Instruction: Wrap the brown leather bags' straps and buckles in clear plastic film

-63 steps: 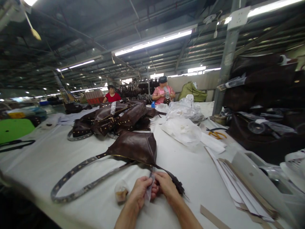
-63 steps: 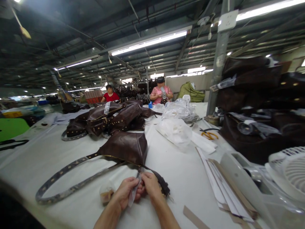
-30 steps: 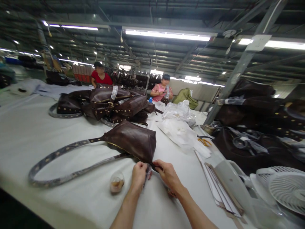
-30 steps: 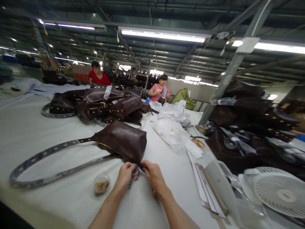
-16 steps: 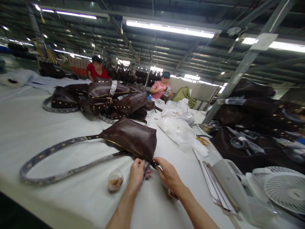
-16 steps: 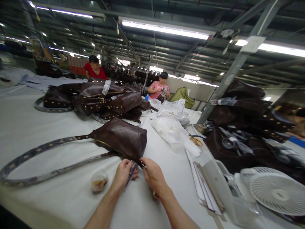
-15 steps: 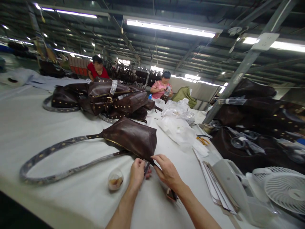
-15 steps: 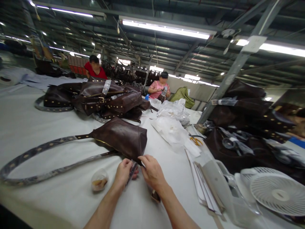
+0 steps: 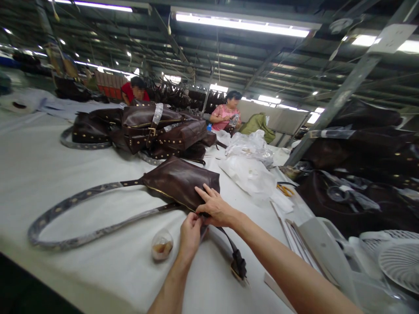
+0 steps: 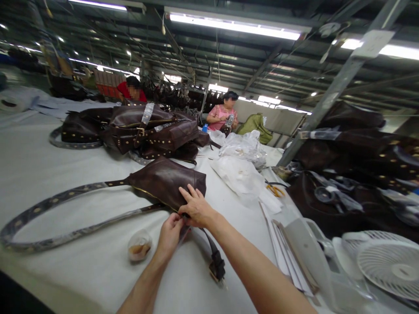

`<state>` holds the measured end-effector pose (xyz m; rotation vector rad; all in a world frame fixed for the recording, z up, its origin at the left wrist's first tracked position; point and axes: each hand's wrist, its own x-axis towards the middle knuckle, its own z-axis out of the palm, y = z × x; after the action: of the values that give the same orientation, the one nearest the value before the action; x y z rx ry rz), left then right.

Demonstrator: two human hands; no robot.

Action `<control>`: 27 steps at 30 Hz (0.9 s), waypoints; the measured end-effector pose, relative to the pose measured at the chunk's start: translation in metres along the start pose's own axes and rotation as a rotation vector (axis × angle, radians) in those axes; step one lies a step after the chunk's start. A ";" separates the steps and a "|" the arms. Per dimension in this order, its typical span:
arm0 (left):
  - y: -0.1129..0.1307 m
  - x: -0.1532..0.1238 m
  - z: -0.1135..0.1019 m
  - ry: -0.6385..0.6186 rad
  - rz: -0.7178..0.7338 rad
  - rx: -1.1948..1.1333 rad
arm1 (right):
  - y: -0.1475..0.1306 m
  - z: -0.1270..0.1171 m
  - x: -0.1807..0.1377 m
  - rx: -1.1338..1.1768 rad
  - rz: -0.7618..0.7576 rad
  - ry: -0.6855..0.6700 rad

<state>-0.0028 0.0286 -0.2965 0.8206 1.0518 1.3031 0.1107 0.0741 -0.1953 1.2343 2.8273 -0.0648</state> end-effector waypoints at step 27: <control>0.009 0.004 0.004 -0.089 -0.166 0.380 | 0.005 0.004 -0.007 -0.022 -0.145 0.029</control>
<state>-0.0023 0.0336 -0.2878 1.0399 1.2878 0.9303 0.1191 0.0725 -0.1987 1.0324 2.9305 -0.0220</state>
